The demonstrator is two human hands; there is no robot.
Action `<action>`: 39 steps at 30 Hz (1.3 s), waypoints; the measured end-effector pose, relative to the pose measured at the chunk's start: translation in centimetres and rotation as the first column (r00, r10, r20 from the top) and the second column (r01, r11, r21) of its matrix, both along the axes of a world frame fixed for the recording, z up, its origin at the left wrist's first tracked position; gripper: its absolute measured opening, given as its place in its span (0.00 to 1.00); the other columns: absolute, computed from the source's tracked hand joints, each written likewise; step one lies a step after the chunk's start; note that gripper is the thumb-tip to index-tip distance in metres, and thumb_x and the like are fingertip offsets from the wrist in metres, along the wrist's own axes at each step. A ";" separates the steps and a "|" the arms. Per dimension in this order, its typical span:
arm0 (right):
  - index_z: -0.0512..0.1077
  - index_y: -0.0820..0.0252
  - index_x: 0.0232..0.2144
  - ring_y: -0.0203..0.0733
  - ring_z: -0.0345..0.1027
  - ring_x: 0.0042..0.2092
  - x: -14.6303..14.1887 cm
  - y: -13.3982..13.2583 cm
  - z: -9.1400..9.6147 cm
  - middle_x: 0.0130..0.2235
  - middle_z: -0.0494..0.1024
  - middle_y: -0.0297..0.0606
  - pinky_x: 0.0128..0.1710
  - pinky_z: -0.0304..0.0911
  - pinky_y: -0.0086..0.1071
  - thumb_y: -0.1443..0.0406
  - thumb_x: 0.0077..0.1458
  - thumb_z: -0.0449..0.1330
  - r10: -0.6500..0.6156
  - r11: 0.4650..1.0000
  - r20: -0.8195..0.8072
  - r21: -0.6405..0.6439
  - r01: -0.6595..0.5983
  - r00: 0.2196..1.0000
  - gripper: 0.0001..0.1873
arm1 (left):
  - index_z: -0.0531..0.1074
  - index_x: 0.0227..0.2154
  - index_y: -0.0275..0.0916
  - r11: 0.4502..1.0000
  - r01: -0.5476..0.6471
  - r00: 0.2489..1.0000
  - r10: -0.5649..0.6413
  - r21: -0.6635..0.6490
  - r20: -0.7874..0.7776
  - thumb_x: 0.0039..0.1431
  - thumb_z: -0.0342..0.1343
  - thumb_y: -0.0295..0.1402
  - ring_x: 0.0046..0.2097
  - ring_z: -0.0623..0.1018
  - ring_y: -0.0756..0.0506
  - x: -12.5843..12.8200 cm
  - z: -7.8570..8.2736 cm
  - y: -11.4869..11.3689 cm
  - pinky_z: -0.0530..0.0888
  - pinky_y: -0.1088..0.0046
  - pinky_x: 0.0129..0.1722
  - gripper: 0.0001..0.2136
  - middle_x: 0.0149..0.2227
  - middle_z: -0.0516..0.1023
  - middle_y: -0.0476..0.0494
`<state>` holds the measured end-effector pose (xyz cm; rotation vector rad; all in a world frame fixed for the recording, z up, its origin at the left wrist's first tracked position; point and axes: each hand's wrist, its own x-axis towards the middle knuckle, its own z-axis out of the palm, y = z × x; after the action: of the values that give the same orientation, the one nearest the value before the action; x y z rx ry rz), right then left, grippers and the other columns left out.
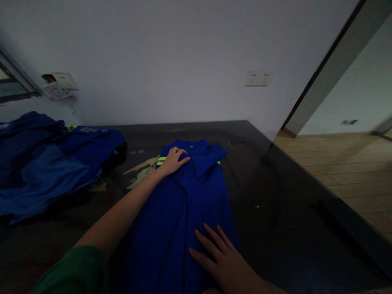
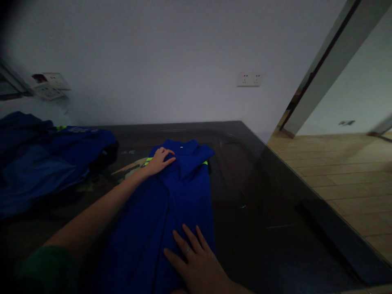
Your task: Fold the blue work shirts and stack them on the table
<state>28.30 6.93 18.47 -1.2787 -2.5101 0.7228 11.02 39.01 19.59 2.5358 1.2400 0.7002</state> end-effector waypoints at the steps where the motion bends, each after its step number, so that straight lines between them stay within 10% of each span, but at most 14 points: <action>1: 0.58 0.45 0.63 0.57 0.48 0.66 0.8 1.2 0.8 0.64 0.59 0.41 0.61 0.53 0.55 0.46 0.55 0.57 -0.044 0.999 -0.049 -0.001 0.044 0.998 0.36 | 0.72 0.46 0.36 0.996 -0.083 0.996 0.085 -0.032 0.040 0.61 0.49 0.47 0.50 0.70 0.40 -0.3 -0.4 0.1 0.65 0.60 0.54 0.21 0.45 0.71 0.37; 4: 0.71 0.49 0.53 0.46 0.68 0.53 5.3 7.7 3.5 0.53 0.74 0.42 0.53 0.65 0.43 0.57 0.60 0.54 -0.297 0.947 -0.242 0.046 0.317 0.924 0.19 | 0.74 0.41 0.33 0.972 -0.167 0.983 0.178 -0.168 0.050 0.62 0.45 0.48 0.48 0.73 0.38 -0.7 -1.5 0.4 0.66 0.61 0.52 0.22 0.41 0.75 0.35; 8: 0.74 0.58 0.47 0.46 0.72 0.42 13.0 19.2 4.1 0.42 0.78 0.44 0.43 0.69 0.42 0.67 0.53 0.55 -0.563 0.734 -0.374 0.183 0.654 0.737 0.18 | 0.75 0.33 0.36 0.951 -0.065 0.994 0.088 -0.301 0.064 0.59 0.48 0.49 0.44 0.76 0.37 -0.4 -1.8 0.0 0.69 0.63 0.48 0.21 0.37 0.78 0.36; 14: 0.75 0.59 0.46 0.47 0.66 0.54 15.8 29.4 1.5 0.53 0.73 0.46 0.54 0.62 0.42 0.70 0.48 0.59 -0.455 0.842 -0.286 0.172 0.512 0.844 0.21 | 0.71 0.40 0.38 0.906 0.025 0.930 0.134 -0.423 0.342 0.53 0.55 0.46 0.46 0.75 0.39 0.0 -0.7 -1.4 0.71 0.64 0.47 0.18 0.42 0.78 0.41; 22: 0.75 0.64 0.31 0.43 0.71 0.41 14.9 35.0 1.5 0.36 0.79 0.40 0.45 0.63 0.35 0.60 0.52 0.59 -0.399 0.909 -0.287 -0.003 0.416 0.871 0.11 | 0.64 0.38 0.40 0.921 0.042 0.704 0.248 -0.387 0.666 0.57 0.52 0.44 0.42 0.75 0.44 -2.4 2.4 -6.8 0.74 0.65 0.45 0.13 0.39 0.74 0.45; 30: 0.72 0.65 0.37 0.37 0.68 0.39 11.1 37.7 -0.1 0.39 0.77 0.41 0.39 0.60 0.28 0.62 0.59 0.55 -0.490 0.833 -0.011 0.289 0.472 0.871 0.12 | 0.52 0.56 0.41 0.802 0.034 0.613 0.454 -0.596 0.647 0.51 0.60 0.37 0.52 0.73 0.39 -3.9 -0.4 -10.1 0.73 0.58 0.51 0.32 0.52 0.69 0.37; 36: 0.73 0.62 0.38 0.48 0.65 0.46 10.2 37.2 -1.4 0.40 0.77 0.47 0.45 0.57 0.37 0.61 0.60 0.55 -0.549 0.797 0.115 0.369 0.477 0.828 0.11 | 0.36 0.65 0.47 0.797 -0.060 0.775 0.417 -0.601 0.476 0.52 0.59 0.32 0.45 0.76 0.41 -5.0 -0.5 -10.2 0.77 0.56 0.44 0.44 0.54 0.64 0.35; 39: 0.72 0.62 0.38 0.51 0.62 0.50 9.8 37.0 -1.6 0.43 0.77 0.50 0.47 0.55 0.40 0.61 0.62 0.53 -0.551 0.789 0.177 0.428 0.441 0.815 0.12 | 0.47 0.64 0.46 0.912 -0.219 0.912 0.318 -0.348 0.261 0.55 0.56 0.27 0.47 0.74 0.41 -5.7 0.3 -11.1 0.74 0.52 0.47 0.36 0.55 0.60 0.35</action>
<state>38.14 43.90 16.85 -1.8904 -2.1753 -0.0738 5.30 27.90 19.86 1.9298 1.4685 0.8482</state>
